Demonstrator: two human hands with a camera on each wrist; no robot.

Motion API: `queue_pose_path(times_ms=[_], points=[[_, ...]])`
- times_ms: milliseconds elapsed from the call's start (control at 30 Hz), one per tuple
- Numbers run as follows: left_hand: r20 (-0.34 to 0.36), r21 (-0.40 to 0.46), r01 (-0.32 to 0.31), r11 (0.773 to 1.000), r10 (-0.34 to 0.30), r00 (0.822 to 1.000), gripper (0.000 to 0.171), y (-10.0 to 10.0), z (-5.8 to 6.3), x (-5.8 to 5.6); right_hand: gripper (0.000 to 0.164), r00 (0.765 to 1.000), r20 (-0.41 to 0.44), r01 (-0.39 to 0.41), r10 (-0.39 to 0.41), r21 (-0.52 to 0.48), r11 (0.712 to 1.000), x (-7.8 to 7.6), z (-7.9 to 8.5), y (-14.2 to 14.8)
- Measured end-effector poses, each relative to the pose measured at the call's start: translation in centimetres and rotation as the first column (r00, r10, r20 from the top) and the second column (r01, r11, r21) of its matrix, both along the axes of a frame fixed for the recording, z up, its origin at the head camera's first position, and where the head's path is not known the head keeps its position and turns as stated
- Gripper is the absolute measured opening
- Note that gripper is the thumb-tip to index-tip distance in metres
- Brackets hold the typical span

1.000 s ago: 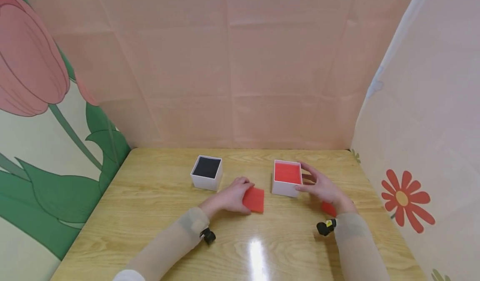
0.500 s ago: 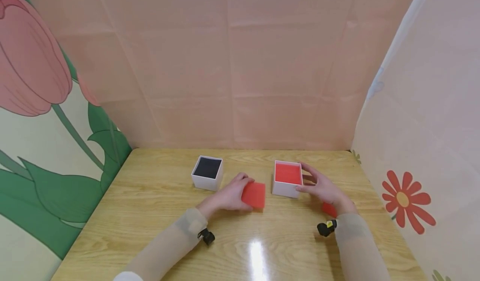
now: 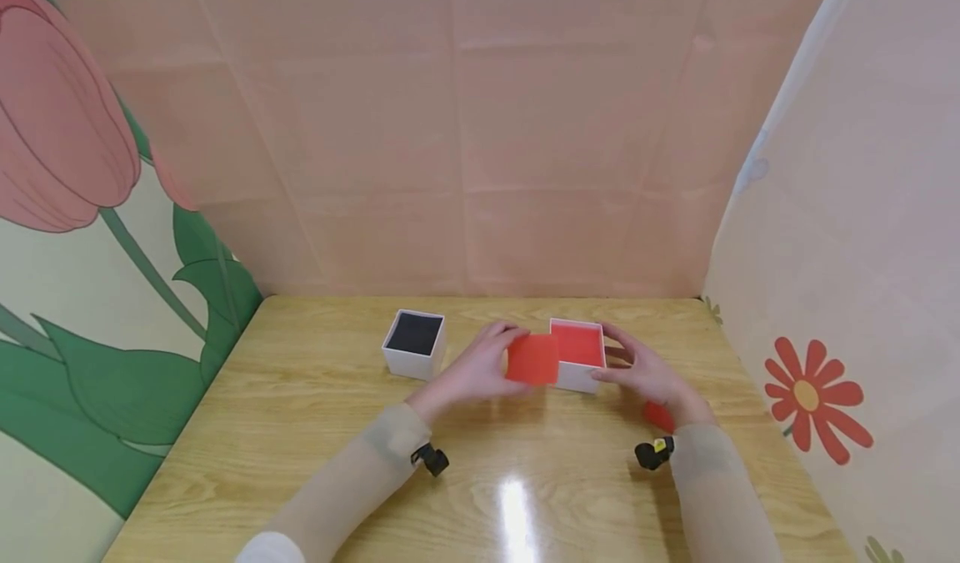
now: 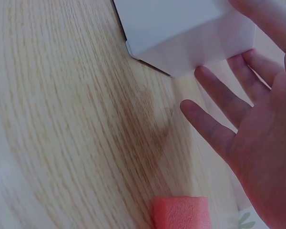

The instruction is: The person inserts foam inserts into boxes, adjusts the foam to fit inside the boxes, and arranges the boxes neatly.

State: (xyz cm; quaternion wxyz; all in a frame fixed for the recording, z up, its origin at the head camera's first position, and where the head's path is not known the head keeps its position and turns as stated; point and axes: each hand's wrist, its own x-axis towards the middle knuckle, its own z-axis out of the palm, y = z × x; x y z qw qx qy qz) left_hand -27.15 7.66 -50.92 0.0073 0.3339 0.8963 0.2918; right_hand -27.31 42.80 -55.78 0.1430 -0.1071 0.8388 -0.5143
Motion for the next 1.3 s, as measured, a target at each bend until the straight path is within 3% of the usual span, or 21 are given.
queue_pose_path(times_ms=[200,567,700,867,1033,1300], points=[[-0.008,0.000,0.022,1.000,-0.022,1.000,0.089,2.5,1.8,-0.9,0.101,1.000,0.001,0.003,-0.003,0.001,1.000,0.4,0.3,0.0],[-0.038,-0.124,0.033,0.992,-0.039,0.999,0.087,6.7,2.3,-2.3,0.099,1.000,0.002,-0.007,0.007,-0.007,1.000,0.8,0.3,-0.1],[-0.014,-0.119,0.027,0.992,-0.029,0.999,0.089,7.4,2.2,-2.4,0.100,1.000,-0.013,-0.012,0.012,-0.005,1.000,0.8,0.3,-0.2],[-0.036,-0.152,0.023,0.988,-0.029,0.999,0.089,8.0,1.8,-2.5,0.101,1.000,-0.004,-0.001,0.001,0.000,1.000,0.8,0.2,-0.2],[-0.026,-0.189,-0.001,0.982,-0.004,1.000,0.084,8.0,1.6,-2.5,0.100,1.000,0.005,-0.004,0.004,-0.017,1.000,0.8,0.3,-0.5],[0.007,-0.194,0.011,0.981,-0.010,1.000,0.077,7.9,1.3,-2.9,0.100,1.000,0.014,0.000,0.000,-0.008,1.000,0.9,0.4,-0.4]])
